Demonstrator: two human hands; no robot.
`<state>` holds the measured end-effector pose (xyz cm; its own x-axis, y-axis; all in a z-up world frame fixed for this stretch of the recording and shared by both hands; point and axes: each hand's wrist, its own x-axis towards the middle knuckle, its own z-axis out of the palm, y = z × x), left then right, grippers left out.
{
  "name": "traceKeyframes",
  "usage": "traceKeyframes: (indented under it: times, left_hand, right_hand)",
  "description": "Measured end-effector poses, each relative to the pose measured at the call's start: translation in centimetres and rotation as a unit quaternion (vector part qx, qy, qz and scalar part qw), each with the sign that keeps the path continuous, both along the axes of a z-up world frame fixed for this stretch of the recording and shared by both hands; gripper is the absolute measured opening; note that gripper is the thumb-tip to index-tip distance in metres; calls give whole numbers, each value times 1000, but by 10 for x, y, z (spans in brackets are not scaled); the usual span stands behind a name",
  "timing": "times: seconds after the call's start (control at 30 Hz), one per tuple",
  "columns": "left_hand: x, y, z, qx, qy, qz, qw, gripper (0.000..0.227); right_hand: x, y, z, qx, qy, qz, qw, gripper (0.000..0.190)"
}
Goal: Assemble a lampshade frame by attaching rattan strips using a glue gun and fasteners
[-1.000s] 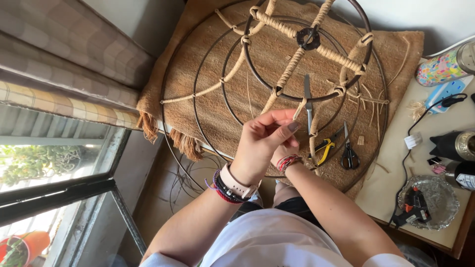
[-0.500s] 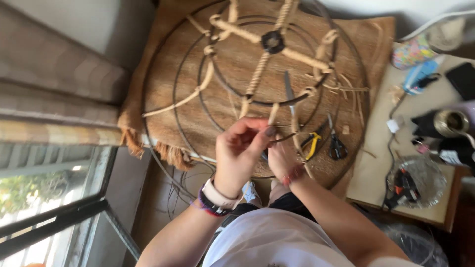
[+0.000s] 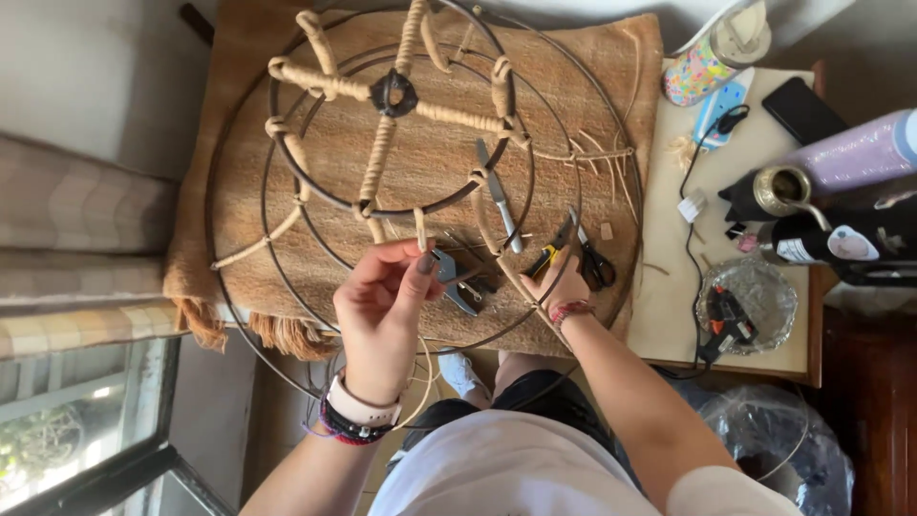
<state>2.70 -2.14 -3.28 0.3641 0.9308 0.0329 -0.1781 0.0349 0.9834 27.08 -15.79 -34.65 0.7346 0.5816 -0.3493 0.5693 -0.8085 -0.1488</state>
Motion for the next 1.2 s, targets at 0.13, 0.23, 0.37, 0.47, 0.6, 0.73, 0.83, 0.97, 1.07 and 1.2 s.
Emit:
traceKeyframes:
  times: [0.13,0.23,0.37,0.47,0.6,0.73,0.83,0.97,1.07,1.2]
  left_hand:
    - [5,-4,3,-22,-7,23,999,15]
    - [5,-5,-4,-26,-28,33,999,16]
    - [7,1,-7,-16,-49,44,998,11]
    - [4,3,-2,12,-36,34,999,8]
    - [3,4,5,76,-4,40,996,9]
    - [-1,7,12,135,23,47,989,5]
    - [-2,12,15,212,74,64,972,4]
    - [-4,16,19,293,103,67,948,3]
    - [-6,18,16,349,130,76,925,4]
    - [-9,24,20,437,173,84,879,7]
  right_hand:
    - [-4,29,61,-46,63,10,997,113]
    - [-27,27,180,-54,185,-93,977,68]
    - [17,-82,103,81,174,-99,976,48]
    - [-3,-93,172,168,214,-102,957,34]
    - [-21,-80,241,226,123,192,947,40]
    - [-60,-38,317,213,47,266,939,41]
    - [-78,-16,347,180,-10,305,935,51]
    - [-84,-11,351,174,-119,357,910,65]
    - [-85,-8,351,160,-134,363,908,65]
    - [-85,-6,353,145,-117,363,913,59]
